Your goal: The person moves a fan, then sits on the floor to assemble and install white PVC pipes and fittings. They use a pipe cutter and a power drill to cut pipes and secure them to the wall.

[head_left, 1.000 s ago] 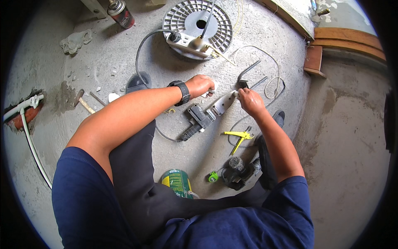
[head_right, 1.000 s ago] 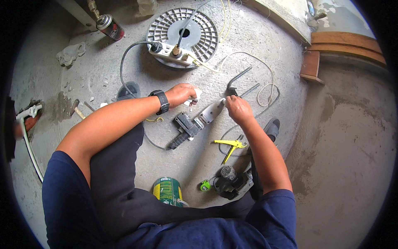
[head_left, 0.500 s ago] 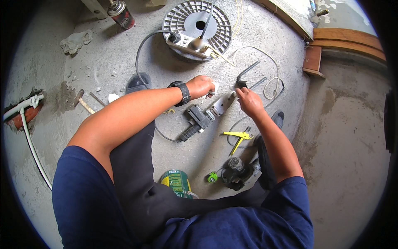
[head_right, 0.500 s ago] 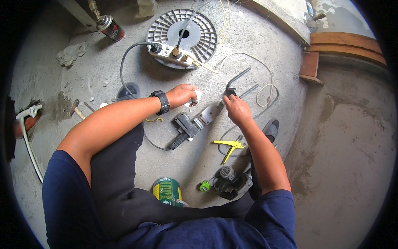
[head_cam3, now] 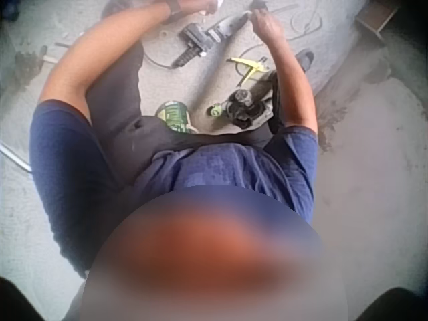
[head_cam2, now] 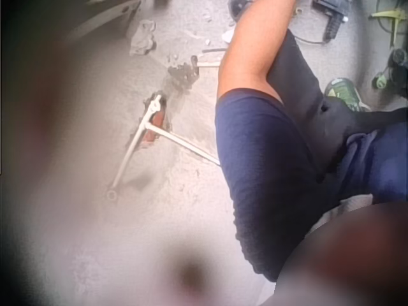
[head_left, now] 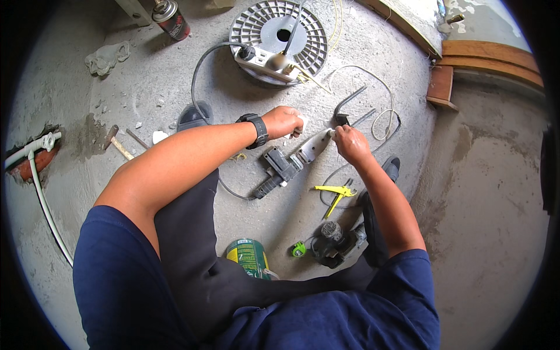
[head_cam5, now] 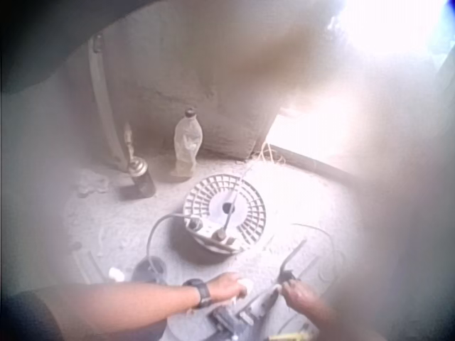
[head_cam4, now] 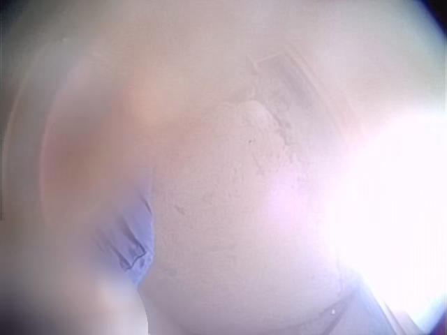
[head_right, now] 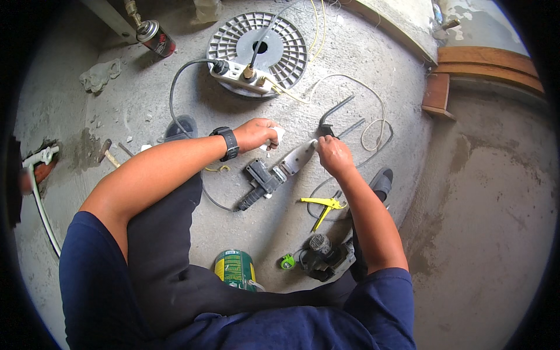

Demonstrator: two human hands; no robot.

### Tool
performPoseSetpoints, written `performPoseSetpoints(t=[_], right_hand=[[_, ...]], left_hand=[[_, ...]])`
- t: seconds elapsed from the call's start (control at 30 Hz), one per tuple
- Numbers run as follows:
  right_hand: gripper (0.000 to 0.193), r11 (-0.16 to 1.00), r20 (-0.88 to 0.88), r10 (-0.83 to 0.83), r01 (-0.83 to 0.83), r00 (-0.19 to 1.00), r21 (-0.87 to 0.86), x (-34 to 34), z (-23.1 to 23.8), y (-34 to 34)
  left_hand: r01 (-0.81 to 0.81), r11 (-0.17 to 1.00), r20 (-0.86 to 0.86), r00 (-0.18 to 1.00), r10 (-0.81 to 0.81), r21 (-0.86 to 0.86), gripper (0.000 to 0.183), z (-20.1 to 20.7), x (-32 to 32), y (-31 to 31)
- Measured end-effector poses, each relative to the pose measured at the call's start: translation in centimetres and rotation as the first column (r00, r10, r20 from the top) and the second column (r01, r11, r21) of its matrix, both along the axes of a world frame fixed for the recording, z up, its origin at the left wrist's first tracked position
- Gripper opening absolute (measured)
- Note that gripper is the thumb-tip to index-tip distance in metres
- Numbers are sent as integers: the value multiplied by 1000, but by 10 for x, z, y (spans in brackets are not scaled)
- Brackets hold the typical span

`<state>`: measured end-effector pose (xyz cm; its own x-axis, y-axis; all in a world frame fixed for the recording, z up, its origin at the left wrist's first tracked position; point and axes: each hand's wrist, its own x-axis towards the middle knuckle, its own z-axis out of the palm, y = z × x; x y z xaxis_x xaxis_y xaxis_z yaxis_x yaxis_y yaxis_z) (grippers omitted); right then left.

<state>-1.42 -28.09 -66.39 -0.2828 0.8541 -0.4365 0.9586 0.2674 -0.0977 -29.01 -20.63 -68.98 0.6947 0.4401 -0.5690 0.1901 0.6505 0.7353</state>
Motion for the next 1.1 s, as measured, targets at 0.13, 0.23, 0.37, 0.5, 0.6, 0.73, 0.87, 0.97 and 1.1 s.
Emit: performPoseSetpoints(t=[0.13,0.23,0.37,0.5,0.6,0.73,0.87,0.97,1.1], right_hand=[[17,1000,39,-20,20,999,-16,-2,-1,0],[19,1000,42,-24,24,999,-7,-2,-2,0],[21,1000,32,-9,9,999,15,0,-1,-1],[20,1000,41,-8,7,999,18,0,-2,-2],[20,999,27,-6,5,1000,34,0,-3,-3],[14,995,-23,26,-24,999,101,4,-1,-5],[17,990,-33,104,-101,994,94,10,-3,-6],[11,989,-37,92,-88,995,115,10,-7,-7],[17,992,-60,-76,82,995,96,1,2,-3]], left_hand=[[-10,1000,27,1000,10,-7,17,0,-1,0],[-6,1000,39,999,6,-11,18,1,-2,0],[-9,1000,32,999,10,-27,18,1,-2,0],[-24,999,52,998,25,-36,16,0,-2,0],[-26,999,88,996,28,-25,14,-1,-2,0],[-70,997,86,994,74,-41,12,-3,-2,-1],[-42,999,84,996,43,-19,12,-2,-2,-1],[-44,999,83,996,44,-12,12,-1,-4,0],[-38,999,89,995,39,-7,12,-3,-5,0]])
